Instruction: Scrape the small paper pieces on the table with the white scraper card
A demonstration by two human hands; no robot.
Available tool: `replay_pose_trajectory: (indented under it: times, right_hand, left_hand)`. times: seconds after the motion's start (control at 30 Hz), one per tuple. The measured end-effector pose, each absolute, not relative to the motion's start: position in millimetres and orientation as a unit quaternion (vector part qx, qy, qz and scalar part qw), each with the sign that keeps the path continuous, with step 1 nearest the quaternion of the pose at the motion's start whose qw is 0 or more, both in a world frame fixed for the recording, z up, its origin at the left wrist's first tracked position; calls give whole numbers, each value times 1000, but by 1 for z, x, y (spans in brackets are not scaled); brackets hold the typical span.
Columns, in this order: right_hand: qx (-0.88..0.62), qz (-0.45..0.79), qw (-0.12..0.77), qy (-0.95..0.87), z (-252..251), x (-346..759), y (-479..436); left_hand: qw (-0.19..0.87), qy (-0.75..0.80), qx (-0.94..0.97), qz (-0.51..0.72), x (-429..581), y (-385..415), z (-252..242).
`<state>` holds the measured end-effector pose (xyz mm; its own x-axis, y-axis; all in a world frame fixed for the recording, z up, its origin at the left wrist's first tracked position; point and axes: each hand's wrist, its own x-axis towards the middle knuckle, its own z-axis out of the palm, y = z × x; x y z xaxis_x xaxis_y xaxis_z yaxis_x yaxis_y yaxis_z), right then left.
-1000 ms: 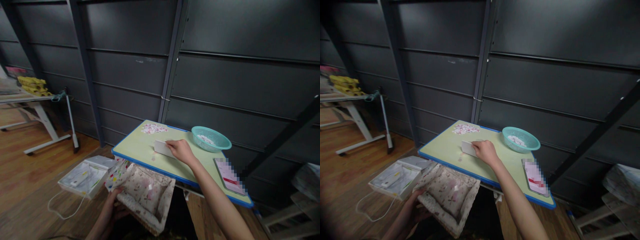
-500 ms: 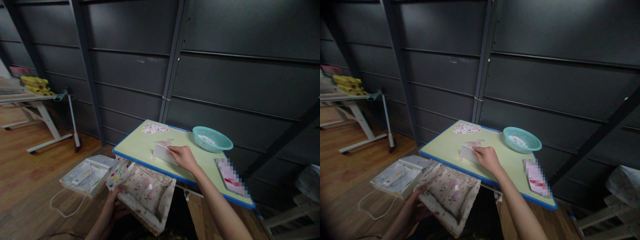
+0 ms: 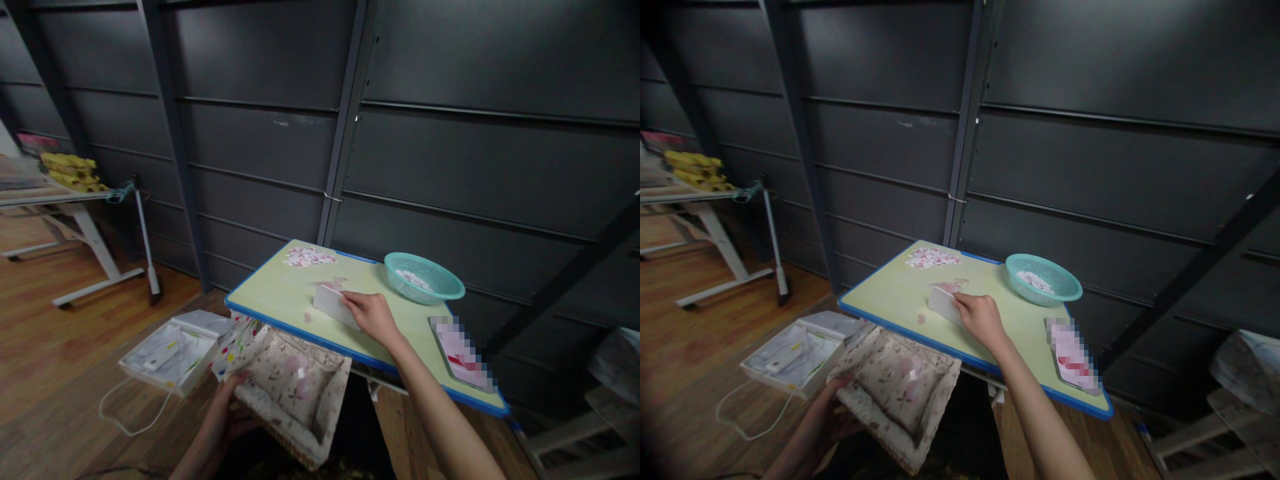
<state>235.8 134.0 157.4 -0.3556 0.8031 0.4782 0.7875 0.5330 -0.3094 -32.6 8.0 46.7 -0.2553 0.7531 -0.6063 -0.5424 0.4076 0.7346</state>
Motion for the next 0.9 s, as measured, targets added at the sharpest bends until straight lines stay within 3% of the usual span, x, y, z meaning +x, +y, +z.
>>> replay_pose_trajectory:
  times: [0.33, 0.9]
  right_hand:
    - [-453, 56, 315, -832, 158, 228, 117]
    - [-407, -2, 277, -870, 153, 225, 88]
  left_hand:
    - [591, 597, 110, 532, -29, 5, 55]
    - [567, 606, 104, 547, -26, 4, 63]
